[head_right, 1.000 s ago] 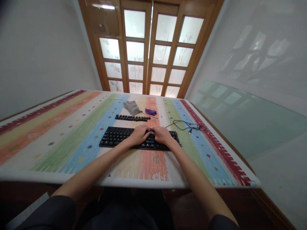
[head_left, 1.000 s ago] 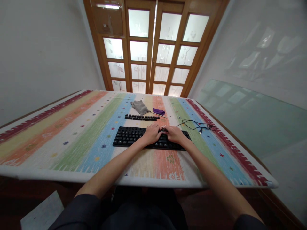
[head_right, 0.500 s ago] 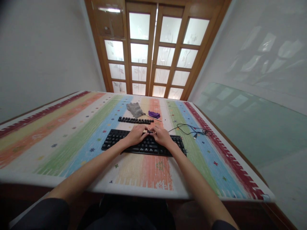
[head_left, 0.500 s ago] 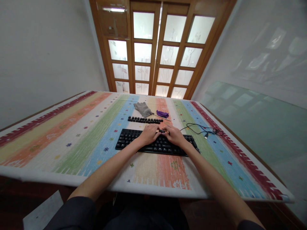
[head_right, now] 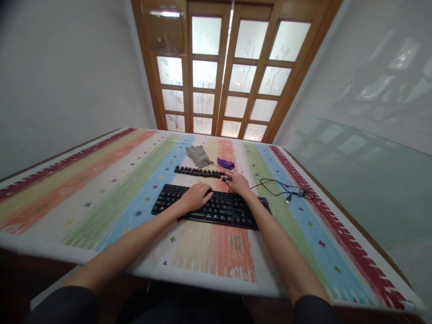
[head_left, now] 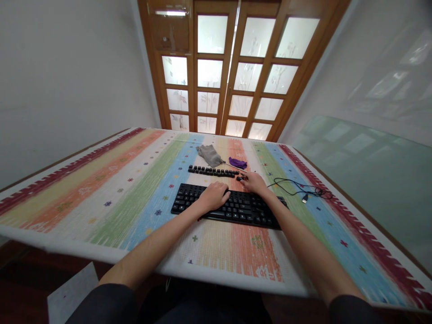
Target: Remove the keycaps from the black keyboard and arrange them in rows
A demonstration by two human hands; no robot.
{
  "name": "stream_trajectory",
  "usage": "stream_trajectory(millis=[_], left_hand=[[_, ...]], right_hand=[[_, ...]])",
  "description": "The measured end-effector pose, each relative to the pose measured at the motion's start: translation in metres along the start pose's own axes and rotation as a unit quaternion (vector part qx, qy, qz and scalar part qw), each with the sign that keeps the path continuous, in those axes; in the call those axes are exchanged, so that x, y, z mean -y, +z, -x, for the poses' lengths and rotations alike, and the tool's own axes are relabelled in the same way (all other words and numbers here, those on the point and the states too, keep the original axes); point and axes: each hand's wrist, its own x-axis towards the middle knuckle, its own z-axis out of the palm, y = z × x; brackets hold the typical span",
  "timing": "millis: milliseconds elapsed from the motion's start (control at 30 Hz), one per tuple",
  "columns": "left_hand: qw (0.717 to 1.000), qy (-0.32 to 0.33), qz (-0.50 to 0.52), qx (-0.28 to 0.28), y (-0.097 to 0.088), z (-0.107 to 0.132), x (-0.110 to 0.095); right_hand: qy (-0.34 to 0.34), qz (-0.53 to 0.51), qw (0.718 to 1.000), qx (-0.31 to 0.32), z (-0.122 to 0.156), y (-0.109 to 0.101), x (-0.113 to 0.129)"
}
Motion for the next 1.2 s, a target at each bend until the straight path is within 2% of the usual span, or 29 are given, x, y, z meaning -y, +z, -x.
stream_trajectory(millis=[400, 867, 1200], left_hand=[[0.999, -0.027, 0.014, -0.016, -0.001, 0.003, -0.002], [0.999, -0.027, 0.027, -0.017, -0.002, 0.003, -0.002], [0.999, -0.026, 0.020, -0.018, -0.004, 0.003, -0.003]], right_hand=[[0.022, 0.014, 1.000, -0.014, -0.014, 0.001, 0.004], [0.001, 0.006, 0.999, -0.034, -0.015, 0.000, 0.002], [0.004, -0.038, 0.998, -0.056, -0.019, 0.000, -0.002]])
